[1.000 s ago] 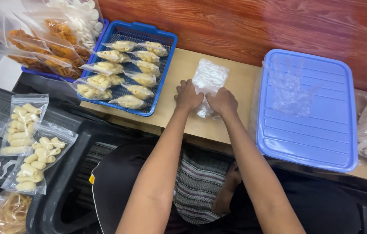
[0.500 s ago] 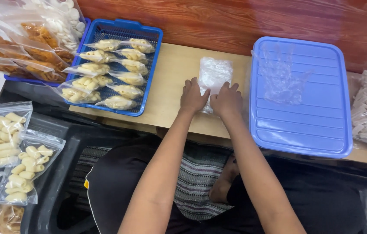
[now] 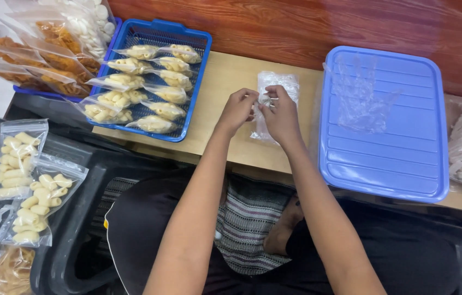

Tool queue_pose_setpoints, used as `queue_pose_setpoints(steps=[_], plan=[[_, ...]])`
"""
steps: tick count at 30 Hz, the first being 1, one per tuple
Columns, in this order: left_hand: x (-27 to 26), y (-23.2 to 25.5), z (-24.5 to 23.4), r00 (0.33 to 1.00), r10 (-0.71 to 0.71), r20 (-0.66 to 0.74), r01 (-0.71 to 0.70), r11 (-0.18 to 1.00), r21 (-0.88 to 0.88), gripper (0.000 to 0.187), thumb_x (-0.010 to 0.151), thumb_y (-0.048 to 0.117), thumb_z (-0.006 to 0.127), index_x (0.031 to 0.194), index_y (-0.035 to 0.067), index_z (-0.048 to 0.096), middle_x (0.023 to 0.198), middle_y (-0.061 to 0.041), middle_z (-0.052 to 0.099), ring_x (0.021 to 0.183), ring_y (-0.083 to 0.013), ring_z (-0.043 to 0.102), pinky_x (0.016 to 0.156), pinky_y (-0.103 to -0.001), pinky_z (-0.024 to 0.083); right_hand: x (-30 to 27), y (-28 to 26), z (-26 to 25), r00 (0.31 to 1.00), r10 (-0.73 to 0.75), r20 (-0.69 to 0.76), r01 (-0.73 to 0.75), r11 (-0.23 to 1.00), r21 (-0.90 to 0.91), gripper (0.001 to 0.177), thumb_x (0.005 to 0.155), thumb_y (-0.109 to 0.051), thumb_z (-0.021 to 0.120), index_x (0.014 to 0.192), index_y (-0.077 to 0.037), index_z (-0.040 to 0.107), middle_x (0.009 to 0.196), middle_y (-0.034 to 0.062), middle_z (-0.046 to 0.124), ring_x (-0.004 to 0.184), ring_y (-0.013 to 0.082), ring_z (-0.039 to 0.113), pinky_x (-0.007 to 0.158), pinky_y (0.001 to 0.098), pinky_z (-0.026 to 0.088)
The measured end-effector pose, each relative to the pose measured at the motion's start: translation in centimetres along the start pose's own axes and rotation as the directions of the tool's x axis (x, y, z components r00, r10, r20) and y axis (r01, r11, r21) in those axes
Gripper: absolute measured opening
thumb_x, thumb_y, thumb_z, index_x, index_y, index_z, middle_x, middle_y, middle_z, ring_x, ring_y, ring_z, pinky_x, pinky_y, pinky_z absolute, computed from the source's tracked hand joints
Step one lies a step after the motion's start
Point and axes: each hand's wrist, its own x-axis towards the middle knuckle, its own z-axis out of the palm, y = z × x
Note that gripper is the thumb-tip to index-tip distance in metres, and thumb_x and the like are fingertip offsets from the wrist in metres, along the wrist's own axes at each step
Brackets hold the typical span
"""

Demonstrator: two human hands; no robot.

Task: Putting on gloves and packing pasta into small plastic bags from a large container.

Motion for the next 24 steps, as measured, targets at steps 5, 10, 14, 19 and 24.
queue_pose_setpoints(steps=[5, 10, 14, 19, 24], plan=[[-0.1, 0.6, -1.6, 0.996, -0.094, 0.007, 0.094, 0.981, -0.169, 0.039, 0.091, 0.033, 0.070, 0.108, -0.002, 0.074, 0.086, -0.020, 0.071, 0.074, -0.0271, 0.075, 0.070, -0.039, 0.068, 0.1, 0.1, 1.4, 0.995, -0.096, -0.001, 0.096, 0.995, -0.028, 0.035, 0.092, 0.005, 0.072, 0.125, 0.001, 0.059, 0.111, 0.0217, 0.072, 0.113, 0.0359, 0.069, 0.096, 0.0434, 0.057], [5.1, -4.8, -4.1, 0.986, 0.007, -0.169, 0.014, 0.993, 0.119, 0.019, 0.084, 0.024, 0.074, 0.096, 0.011, 0.080, 0.075, -0.010, 0.075, 0.066, -0.0193, 0.077, 0.059, -0.033, 0.065, 0.1, 0.4, 3.4, 0.990, -0.021, 0.136, 0.024, 0.999, -0.021, 0.058, 0.079, -0.008, 0.086, 0.131, -0.001, 0.062, 0.124, 0.0231, 0.068, 0.120, 0.0354, 0.064, 0.098, 0.0399, 0.057], [4.3, -4.0, -4.7, 0.976, 0.097, -0.194, -0.029, 0.944, 0.328, 0.028, 0.093, 0.026, 0.061, 0.105, 0.008, 0.078, 0.093, -0.015, 0.078, 0.095, -0.0327, 0.076, 0.083, -0.044, 0.062, 0.8, 3.0, 5.9, 0.992, -0.018, 0.122, 0.014, 0.999, 0.035, 0.046, 0.081, 0.000, 0.085, 0.123, -0.001, 0.068, 0.115, 0.0189, 0.068, 0.105, 0.0302, 0.070, 0.089, 0.0349, 0.061], [-2.0, 2.0, -4.3, 0.992, 0.018, -0.124, 0.051, 0.850, 0.524, 0.070, 0.098, 0.046, 0.043, 0.139, -0.009, 0.052, 0.125, -0.036, 0.062, 0.123, -0.0483, 0.063, 0.099, -0.056, 0.056, 4.3, 10.4, 9.5, 0.996, -0.018, 0.083, 0.018, 1.000, -0.001, 0.023, 0.090, 0.000, 0.077, 0.111, -0.004, 0.072, 0.100, 0.0145, 0.071, 0.094, 0.0287, 0.073, 0.082, 0.0338, 0.063], [-4.5, 6.0, -3.4, 0.994, 0.012, -0.106, 0.078, 0.598, 0.798, 0.085, 0.102, 0.050, 0.032, 0.151, -0.019, 0.025, 0.136, -0.044, 0.043, 0.132, -0.0630, 0.044, 0.104, -0.063, 0.046, 5.7, 9.2, 11.2, 0.989, -0.052, 0.135, 0.050, 0.999, 0.016, 0.028, 0.086, -0.004, 0.080, 0.112, -0.009, 0.072, 0.105, 0.0135, 0.072, 0.095, 0.0243, 0.072, 0.080, 0.0367, 0.060]])
